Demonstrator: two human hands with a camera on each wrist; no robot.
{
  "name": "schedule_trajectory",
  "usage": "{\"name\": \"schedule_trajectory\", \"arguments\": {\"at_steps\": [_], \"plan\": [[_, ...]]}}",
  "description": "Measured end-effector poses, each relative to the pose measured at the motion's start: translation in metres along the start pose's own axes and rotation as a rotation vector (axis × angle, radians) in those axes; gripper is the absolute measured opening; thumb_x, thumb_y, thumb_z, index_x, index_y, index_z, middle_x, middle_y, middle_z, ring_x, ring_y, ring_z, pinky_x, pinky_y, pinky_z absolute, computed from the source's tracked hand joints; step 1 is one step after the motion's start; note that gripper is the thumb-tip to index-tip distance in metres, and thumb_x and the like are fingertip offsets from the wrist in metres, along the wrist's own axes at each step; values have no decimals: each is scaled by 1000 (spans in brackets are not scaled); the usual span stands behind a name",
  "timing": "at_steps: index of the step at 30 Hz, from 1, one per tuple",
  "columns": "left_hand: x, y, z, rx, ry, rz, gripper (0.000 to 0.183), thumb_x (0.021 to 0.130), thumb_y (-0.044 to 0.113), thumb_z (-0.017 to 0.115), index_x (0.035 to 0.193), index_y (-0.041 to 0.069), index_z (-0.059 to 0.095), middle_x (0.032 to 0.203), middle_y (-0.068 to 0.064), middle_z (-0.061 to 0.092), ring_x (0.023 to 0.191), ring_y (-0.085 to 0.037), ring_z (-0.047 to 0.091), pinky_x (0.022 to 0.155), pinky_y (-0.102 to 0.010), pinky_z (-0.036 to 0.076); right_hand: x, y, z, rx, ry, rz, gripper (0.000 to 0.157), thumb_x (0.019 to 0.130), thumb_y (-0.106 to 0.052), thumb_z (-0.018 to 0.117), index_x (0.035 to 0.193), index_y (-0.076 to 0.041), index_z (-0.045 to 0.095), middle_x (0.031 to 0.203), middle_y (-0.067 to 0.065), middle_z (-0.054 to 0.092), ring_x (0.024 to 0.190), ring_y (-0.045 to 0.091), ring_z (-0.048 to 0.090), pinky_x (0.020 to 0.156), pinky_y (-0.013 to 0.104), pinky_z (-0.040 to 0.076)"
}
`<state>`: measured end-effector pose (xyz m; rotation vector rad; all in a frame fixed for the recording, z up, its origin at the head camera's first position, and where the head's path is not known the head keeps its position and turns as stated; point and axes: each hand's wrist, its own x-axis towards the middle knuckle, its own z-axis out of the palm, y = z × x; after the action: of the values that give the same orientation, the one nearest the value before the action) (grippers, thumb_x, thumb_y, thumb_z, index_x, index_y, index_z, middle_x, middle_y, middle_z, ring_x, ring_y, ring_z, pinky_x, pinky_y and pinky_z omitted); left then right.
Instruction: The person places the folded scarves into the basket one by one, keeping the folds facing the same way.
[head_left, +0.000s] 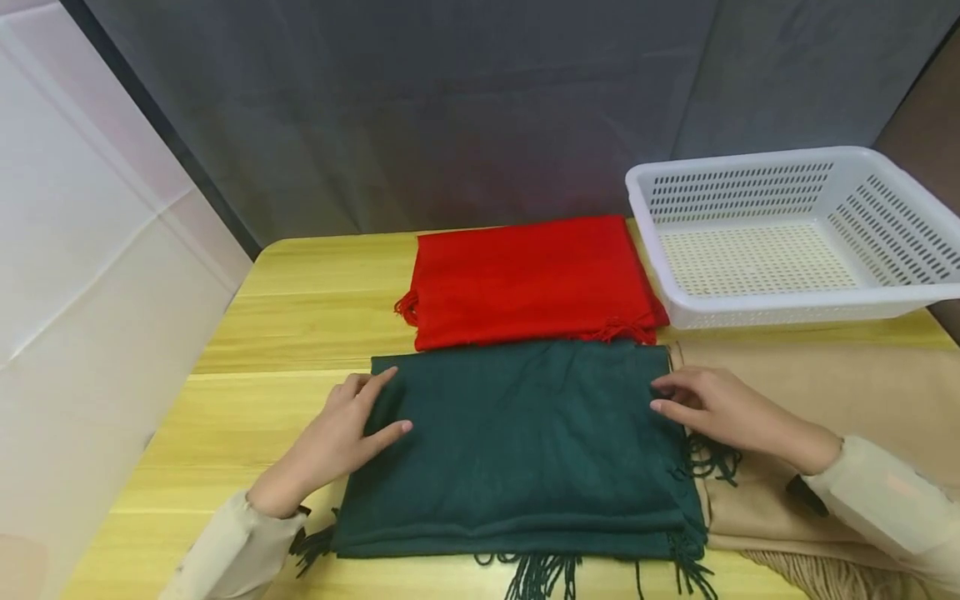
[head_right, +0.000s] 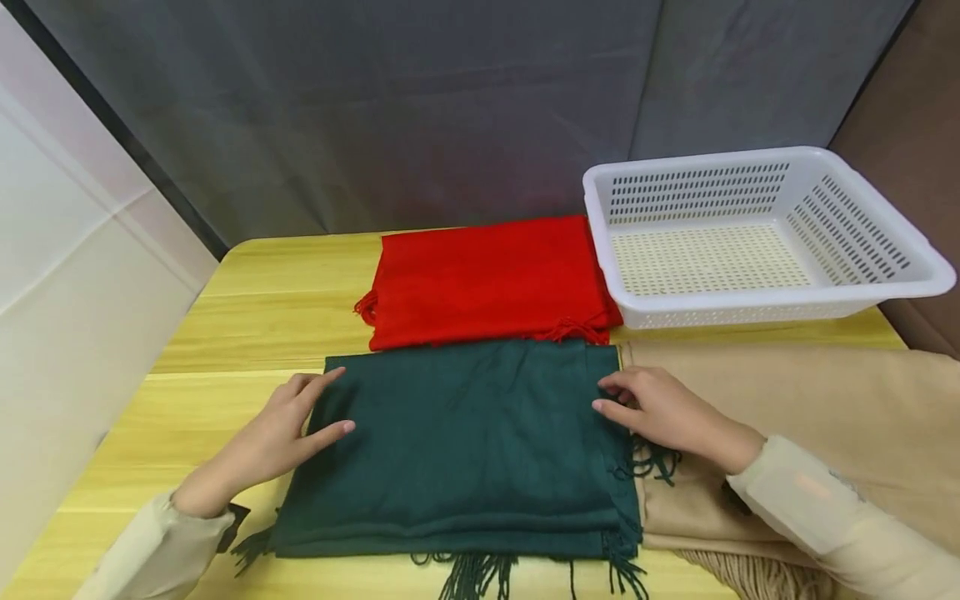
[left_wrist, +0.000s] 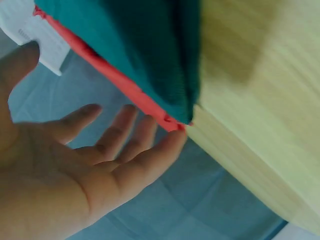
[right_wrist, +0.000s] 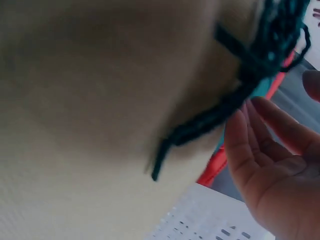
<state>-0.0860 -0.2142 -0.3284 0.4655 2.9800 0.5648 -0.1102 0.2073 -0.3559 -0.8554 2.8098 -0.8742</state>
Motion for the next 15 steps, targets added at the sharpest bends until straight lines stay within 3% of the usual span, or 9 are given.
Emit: {"name": "schedule_trajectory", "arguments": {"at_steps": [6, 15], "plan": [[-5, -9, 2, 17, -133, -103, 80, 78, 42, 63, 134, -5, 29, 116, -25, 38, 99, -38, 38, 74, -47, 46, -1, 4, 2, 8, -14, 48, 33, 84, -20, 61, 100, 9, 61, 89, 11, 64, 73, 12, 61, 64, 29, 50], [-8, -19, 9, 0, -225, -207, 89, 80, 47, 59, 128, -19, 24, 111, -30, 40, 98, -38, 46, 84, -49, 40, -1, 4, 0, 51, -24, 106, 39, 84, -21, 60, 101, 14, 59, 89, 16, 65, 76, 19, 63, 66, 34, 51]]}}
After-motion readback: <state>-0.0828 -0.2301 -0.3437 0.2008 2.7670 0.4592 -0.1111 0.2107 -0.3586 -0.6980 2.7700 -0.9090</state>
